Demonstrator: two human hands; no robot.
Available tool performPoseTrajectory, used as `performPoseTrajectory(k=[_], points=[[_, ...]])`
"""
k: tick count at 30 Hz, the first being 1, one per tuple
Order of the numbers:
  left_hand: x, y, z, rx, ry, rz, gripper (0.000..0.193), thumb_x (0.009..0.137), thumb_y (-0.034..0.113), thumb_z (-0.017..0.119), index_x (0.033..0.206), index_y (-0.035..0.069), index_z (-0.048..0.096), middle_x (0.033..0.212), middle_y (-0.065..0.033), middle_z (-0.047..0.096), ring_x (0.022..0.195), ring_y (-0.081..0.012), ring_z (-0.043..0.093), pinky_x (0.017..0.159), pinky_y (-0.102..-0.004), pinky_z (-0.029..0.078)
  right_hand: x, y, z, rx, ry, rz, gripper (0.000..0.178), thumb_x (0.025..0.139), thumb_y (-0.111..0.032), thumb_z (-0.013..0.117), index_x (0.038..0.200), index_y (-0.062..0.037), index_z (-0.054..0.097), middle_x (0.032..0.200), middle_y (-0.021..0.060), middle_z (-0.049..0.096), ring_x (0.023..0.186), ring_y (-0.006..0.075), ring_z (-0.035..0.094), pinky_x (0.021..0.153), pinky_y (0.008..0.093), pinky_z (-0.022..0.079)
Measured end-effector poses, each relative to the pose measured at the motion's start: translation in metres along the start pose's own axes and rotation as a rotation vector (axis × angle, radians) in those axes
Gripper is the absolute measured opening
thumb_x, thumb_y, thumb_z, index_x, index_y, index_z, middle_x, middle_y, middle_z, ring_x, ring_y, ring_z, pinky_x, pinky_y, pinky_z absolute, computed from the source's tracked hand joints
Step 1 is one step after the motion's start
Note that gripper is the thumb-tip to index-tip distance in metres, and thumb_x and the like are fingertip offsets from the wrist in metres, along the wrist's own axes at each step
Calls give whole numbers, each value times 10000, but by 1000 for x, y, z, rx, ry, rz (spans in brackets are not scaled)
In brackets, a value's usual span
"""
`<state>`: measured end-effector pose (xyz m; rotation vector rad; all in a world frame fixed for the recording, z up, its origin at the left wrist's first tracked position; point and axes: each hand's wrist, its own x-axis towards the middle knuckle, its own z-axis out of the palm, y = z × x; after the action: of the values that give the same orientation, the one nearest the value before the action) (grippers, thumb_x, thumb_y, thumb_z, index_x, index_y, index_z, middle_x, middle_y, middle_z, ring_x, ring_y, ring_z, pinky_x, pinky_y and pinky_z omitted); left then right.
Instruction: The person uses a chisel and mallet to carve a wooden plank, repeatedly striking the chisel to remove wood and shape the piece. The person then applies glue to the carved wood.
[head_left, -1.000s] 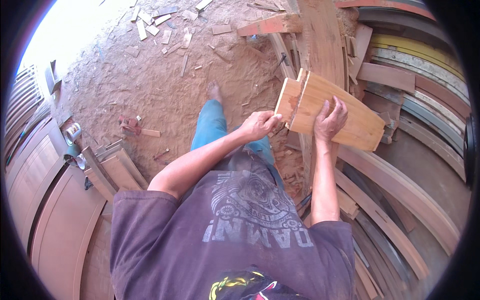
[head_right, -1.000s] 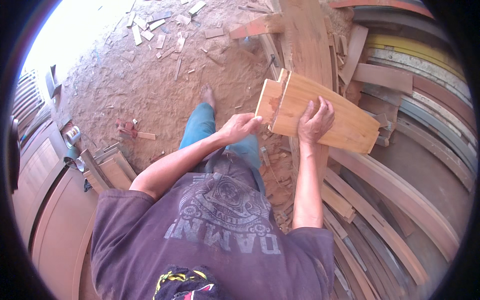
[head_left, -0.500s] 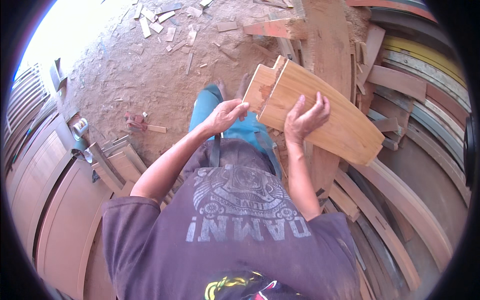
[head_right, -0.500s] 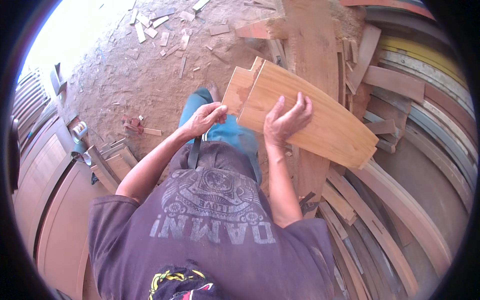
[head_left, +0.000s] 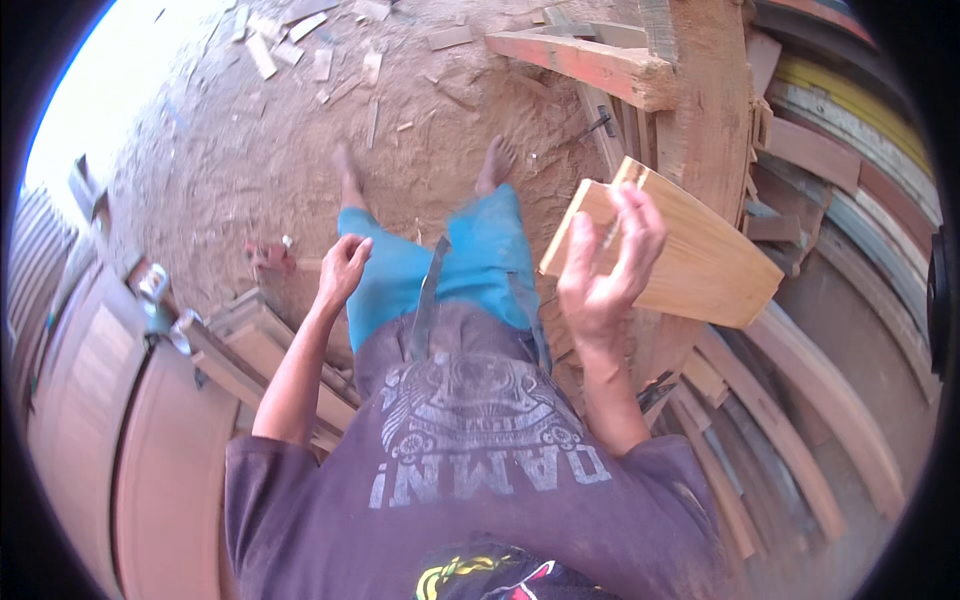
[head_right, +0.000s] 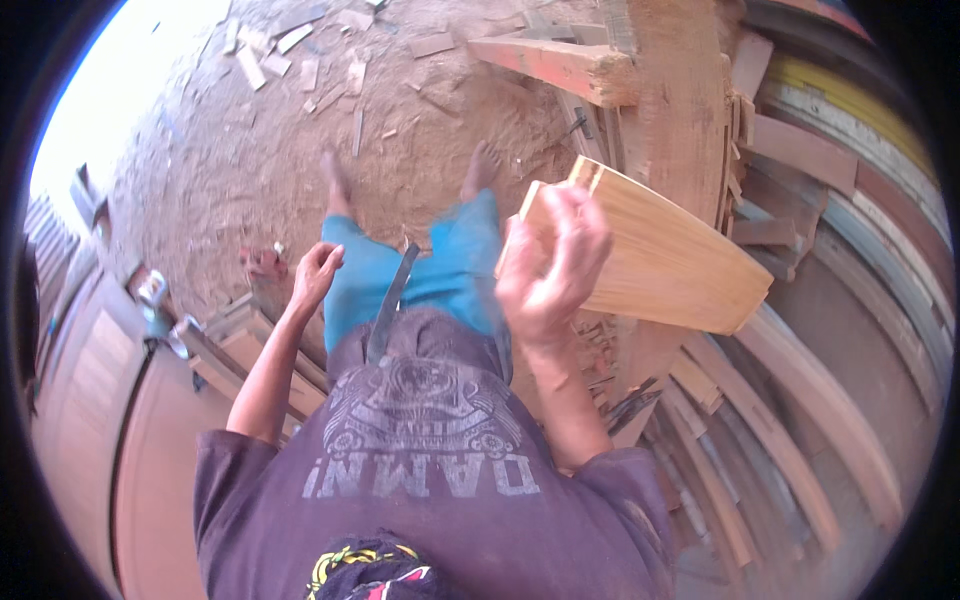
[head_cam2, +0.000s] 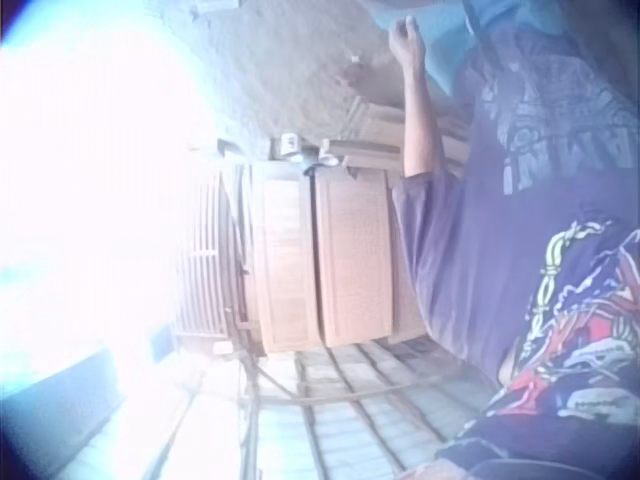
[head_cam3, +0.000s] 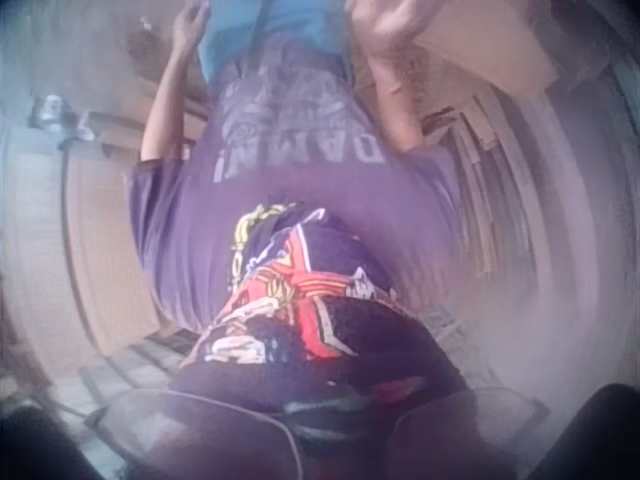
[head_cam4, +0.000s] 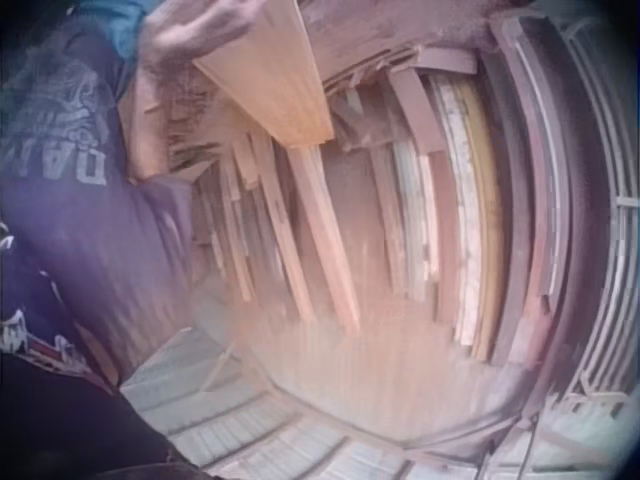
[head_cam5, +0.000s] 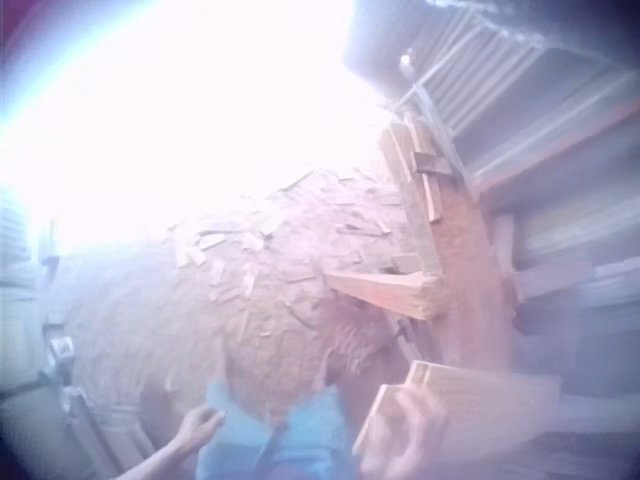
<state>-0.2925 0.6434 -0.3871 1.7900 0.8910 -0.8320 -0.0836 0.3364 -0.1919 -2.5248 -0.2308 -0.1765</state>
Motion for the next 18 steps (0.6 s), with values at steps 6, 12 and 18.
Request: performPoseTrajectory(k=[6,12,18], points=[[65,-97,-72,339,64,83,381,983,315,696,1252,48,663,1193,-218,675,1126,-389,659,980,-491,516,-46,-86,160,671,-442,220,198,913,-53,774,1101,-37,714,1002,106,721,877,231,711,783,350,568],[83,-142,-44,498,190,100,590,948,361,739,1426,77,542,1520,-225,485,1390,-431,490,1118,-524,453,-102,45,416,760,-275,1126,199,1040,-202,653,1090,-21,716,893,48,745,728,122,704,631,266,536],[107,-83,-67,488,284,-48,482,884,233,777,1318,71,647,1503,-213,517,1361,-427,505,1118,-514,431,-51,306,509,412,-221,1176,249,1042,-214,625,1187,-19,677,941,66,735,796,150,698,721,319,556]])
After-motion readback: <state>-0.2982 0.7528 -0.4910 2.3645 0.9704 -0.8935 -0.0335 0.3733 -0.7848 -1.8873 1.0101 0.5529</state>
